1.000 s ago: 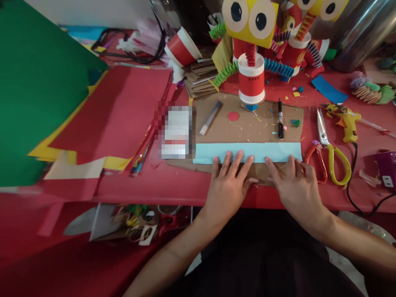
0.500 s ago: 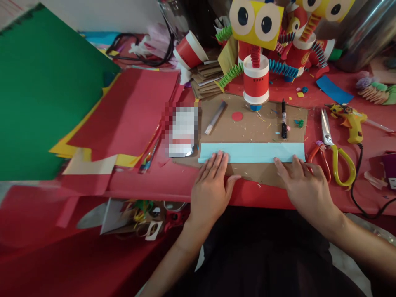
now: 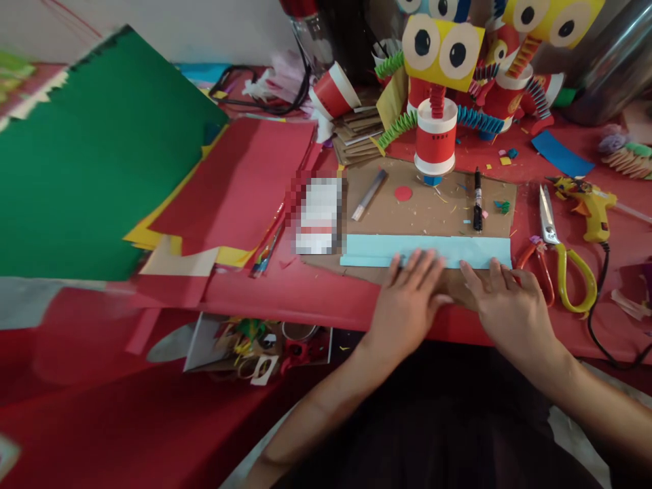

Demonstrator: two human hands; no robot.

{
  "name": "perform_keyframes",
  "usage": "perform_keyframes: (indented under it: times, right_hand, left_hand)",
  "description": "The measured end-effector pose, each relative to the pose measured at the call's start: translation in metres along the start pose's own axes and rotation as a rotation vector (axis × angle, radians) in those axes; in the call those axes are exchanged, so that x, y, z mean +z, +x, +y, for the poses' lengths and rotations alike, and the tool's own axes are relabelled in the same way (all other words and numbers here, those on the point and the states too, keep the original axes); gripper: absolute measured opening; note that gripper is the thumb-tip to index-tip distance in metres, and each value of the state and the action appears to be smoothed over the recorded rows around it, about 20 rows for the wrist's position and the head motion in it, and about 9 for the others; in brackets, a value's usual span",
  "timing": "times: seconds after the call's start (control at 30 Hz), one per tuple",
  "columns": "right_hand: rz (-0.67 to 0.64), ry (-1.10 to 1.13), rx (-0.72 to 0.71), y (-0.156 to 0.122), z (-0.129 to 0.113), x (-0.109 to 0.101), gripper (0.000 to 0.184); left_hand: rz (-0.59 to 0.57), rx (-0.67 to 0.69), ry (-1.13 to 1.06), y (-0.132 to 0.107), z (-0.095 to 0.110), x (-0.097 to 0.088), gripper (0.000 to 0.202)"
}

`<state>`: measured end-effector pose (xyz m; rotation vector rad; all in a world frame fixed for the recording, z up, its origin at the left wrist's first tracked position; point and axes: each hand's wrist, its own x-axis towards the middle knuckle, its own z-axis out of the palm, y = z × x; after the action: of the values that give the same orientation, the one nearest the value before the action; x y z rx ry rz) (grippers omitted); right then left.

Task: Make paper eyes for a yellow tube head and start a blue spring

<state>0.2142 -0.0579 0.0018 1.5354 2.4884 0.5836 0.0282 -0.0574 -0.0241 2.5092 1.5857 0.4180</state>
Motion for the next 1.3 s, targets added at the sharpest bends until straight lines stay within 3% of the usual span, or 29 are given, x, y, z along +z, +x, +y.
perform_keyframes:
  times: [0.13,0.3,0.4,0.57,0.77,1.0,1.17,1.3]
  right_hand:
    - [-0.008,0.055,-0.003,0.002,0.002,-0.002,0.039]
    - [0.089,0.119,-0.006,0.002,0.016,0.002,0.038]
    - [0.155,0.142,-0.025,0.004,0.023,0.004,0.033]
    - [0.194,0.151,-0.068,0.008,0.029,0.005,0.03]
    - [0.194,0.307,-0.076,0.013,0.041,0.011,0.024]
    - [-0.047,0.462,0.036,0.03,0.057,0.01,0.023]
    - [-0.233,0.383,0.092,0.049,0.059,0.0,0.021]
    - [-0.347,0.323,0.137,0.056,0.06,-0.004,0.016]
  left_hand:
    - [0.005,0.054,-0.068,0.007,0.02,0.007,0.048]
    - [0.194,0.043,-0.041,0.005,0.003,0.006,0.036]
    - [0.264,0.125,0.08,0.01,-0.008,0.0,0.032]
    - [0.197,0.291,0.188,0.023,-0.017,-0.012,0.027]
    - [0.162,0.248,0.132,0.027,-0.025,-0.012,0.023]
    - [0.142,0.034,0.066,0.032,-0.029,-0.009,0.021]
    - [0.109,-0.117,0.143,0.035,-0.037,-0.01,0.027]
    - [0.146,-0.174,0.176,0.032,-0.043,-0.009,0.029]
